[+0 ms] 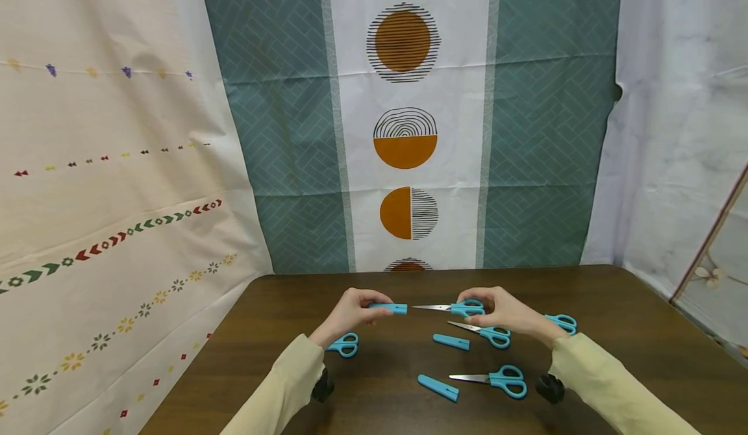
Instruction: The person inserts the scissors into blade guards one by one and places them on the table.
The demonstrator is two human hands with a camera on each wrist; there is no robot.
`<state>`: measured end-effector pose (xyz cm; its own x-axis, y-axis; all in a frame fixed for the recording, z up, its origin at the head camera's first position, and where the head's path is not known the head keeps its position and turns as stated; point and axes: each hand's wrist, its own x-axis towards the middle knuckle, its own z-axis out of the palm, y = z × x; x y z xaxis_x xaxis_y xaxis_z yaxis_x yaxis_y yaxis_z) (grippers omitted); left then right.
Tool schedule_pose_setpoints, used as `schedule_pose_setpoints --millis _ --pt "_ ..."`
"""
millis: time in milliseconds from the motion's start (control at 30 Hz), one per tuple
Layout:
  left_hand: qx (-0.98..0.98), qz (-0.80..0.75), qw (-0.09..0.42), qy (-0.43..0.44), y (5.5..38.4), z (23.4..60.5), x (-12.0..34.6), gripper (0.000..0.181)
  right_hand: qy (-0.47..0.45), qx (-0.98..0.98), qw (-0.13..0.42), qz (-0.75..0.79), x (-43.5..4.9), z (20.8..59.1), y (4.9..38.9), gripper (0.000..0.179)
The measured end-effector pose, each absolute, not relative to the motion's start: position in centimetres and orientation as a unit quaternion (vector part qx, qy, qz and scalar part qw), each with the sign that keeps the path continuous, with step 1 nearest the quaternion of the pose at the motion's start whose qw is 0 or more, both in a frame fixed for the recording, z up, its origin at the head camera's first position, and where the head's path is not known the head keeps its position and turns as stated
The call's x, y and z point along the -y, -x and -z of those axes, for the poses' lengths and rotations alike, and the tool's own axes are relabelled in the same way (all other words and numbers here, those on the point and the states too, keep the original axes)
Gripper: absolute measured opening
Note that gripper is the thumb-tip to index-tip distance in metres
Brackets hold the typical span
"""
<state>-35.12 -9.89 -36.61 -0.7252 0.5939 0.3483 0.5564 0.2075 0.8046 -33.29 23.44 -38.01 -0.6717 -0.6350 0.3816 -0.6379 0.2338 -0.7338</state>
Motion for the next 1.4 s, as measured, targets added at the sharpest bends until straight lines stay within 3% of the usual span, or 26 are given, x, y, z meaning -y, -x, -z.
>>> schedule_pose_setpoints --millis 333,767,1400 --pt "-0.781 -0.502 0.015 -0.371 36.7 37.8 9.7 0.018 -0.394 0.794 -0.003 -0.464 -22.9 37.9 33.2 0.023" --pt "-0.784 -0.499 0.026 -0.370 34.2 35.3 9.5 0.015 -0.386 0.800 0.003 -0.459 -22.8 37.7 33.0 0.024" --pt "-0.771 -0.515 0.028 -0.373 34.1 35.5 9.3 0.015 -0.412 0.785 -0.002 -0.462 -21.6 37.4 32.9 0.023"
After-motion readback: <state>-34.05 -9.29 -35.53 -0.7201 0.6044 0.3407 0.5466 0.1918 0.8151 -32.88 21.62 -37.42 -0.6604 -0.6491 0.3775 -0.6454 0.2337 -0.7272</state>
